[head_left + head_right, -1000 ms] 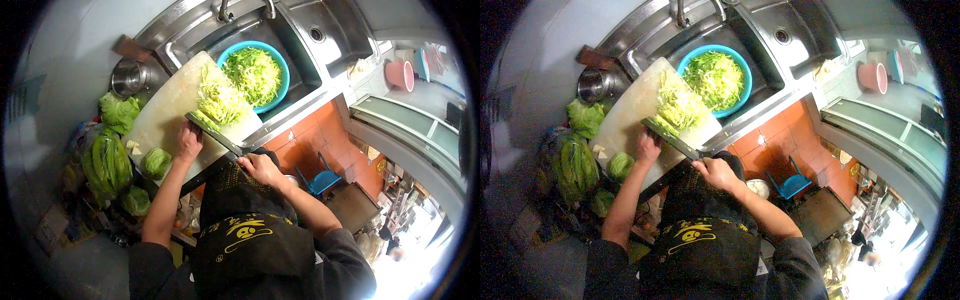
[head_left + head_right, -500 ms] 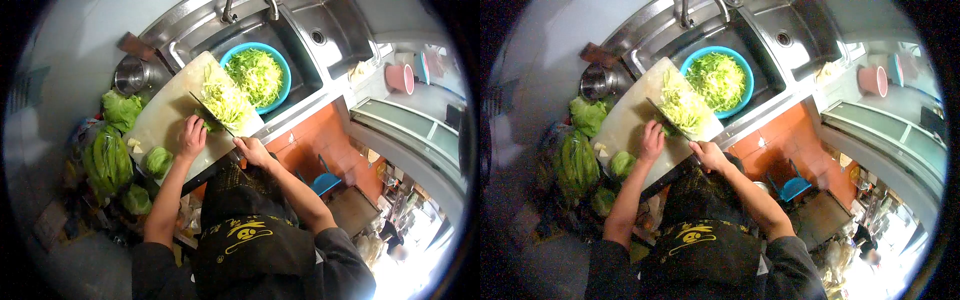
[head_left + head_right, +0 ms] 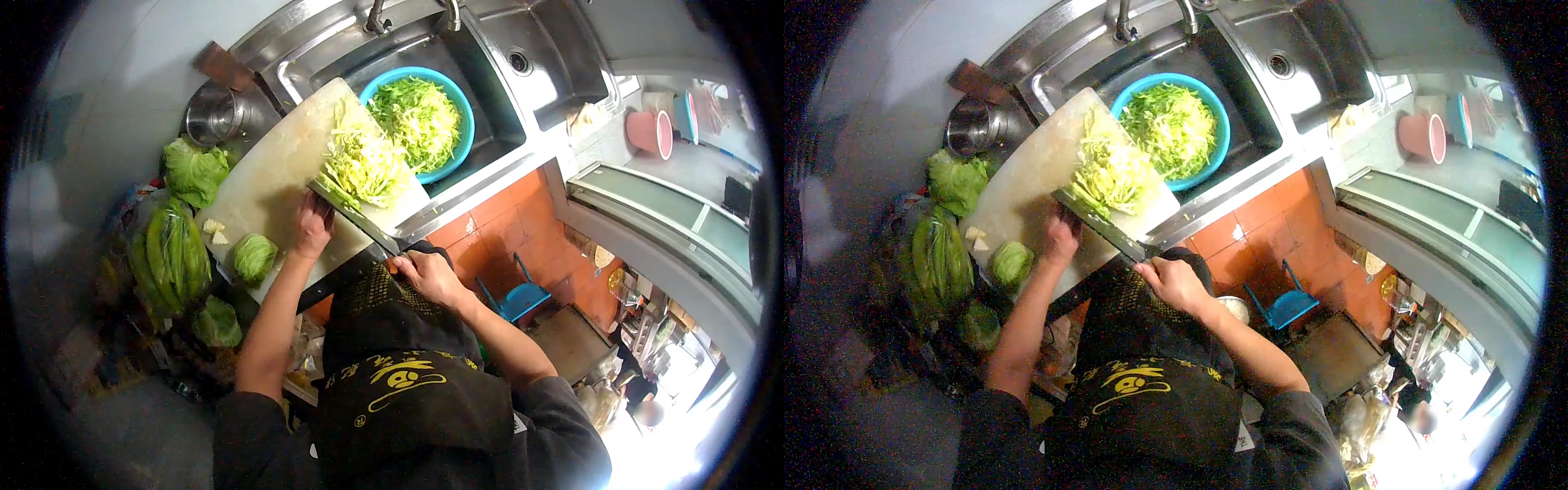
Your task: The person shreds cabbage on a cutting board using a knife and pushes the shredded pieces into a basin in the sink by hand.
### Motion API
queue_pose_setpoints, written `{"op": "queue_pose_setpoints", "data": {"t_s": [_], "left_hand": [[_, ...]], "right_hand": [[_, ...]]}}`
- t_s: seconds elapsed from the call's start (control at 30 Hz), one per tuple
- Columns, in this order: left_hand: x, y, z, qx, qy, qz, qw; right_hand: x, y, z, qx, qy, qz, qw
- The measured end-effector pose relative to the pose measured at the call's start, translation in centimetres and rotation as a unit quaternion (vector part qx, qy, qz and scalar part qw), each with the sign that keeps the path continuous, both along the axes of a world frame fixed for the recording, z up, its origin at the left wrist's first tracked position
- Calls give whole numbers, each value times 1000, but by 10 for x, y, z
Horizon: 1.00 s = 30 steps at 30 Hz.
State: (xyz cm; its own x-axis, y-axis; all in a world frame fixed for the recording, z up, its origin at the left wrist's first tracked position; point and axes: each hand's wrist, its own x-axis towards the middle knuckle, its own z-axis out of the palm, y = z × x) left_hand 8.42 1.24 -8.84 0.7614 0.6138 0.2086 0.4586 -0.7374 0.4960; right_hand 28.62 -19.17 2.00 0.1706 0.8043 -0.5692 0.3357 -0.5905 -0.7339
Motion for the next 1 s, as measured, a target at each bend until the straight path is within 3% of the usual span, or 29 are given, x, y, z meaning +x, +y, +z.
{"op": "queue_pose_setpoints", "data": {"t_s": [0.4,0.5,0.67,0.83,0.9,1.0], "left_hand": [[2,1,0,19,-27,-4,999],[5,-1,13,-20,7,1,1000],[12,2,15,-1,-4,5,1000],[4,0,1,-7,-29,42,999],[-1,-7,-7,-22,-24,48,998],[-8,-5,-20,9,-38,-4,999]], "right_hand": [[1,15,-2,-34,14,2,999],[-6,32,-24,-24,-10,-1,1000],[-3,55,-58,-28,76,-20,997],[1,41,-19,-37,62,-27,997],[5,28,-4,29,-20,32,999],[5,17,12,2,0,29,1000]]}}
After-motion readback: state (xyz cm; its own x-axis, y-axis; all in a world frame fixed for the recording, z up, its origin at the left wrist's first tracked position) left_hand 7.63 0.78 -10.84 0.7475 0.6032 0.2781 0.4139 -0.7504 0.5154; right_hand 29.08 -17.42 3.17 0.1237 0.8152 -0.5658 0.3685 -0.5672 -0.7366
